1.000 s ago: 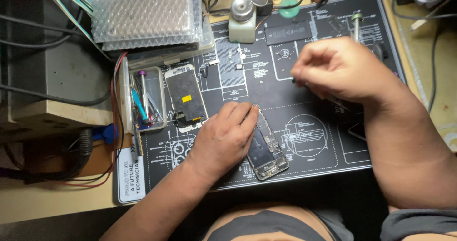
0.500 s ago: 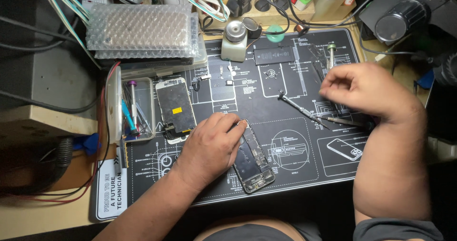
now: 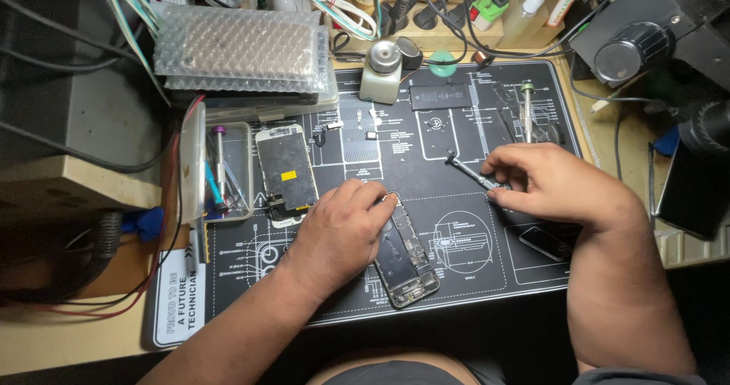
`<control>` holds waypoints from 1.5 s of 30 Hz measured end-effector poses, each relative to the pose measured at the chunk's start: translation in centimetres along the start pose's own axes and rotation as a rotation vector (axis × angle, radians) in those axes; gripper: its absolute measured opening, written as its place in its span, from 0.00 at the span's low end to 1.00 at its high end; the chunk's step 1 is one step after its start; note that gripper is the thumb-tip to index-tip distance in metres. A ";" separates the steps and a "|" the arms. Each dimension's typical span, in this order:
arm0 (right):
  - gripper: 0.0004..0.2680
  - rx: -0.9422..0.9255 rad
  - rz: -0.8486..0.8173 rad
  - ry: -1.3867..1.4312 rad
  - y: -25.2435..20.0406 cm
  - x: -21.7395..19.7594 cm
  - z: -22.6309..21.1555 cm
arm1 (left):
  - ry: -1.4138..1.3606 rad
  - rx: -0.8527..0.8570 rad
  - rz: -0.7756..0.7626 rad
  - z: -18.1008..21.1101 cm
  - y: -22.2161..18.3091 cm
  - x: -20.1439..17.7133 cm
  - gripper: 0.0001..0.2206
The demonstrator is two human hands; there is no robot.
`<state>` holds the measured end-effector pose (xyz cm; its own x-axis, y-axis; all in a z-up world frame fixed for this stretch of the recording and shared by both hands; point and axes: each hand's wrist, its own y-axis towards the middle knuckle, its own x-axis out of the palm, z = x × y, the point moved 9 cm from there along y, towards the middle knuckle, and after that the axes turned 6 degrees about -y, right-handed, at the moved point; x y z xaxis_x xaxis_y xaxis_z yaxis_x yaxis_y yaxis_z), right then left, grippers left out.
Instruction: Repairing a mobile phone by disassembling and manipulating internal components using precision tools
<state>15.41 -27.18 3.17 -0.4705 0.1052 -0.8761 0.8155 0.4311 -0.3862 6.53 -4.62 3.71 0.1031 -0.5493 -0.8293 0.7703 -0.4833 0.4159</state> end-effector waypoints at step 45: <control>0.23 -0.762 0.749 0.474 -0.9 1.2 -11.1 | 0.008 0.026 0.164 -0.5 -0.9 1.0 0.09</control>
<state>10.41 -17.51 5.69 -0.1680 0.8155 -0.5539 0.6046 0.5290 0.5955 6.32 -4.38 2.32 0.2311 -0.6173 -0.7520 0.7263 -0.4049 0.5555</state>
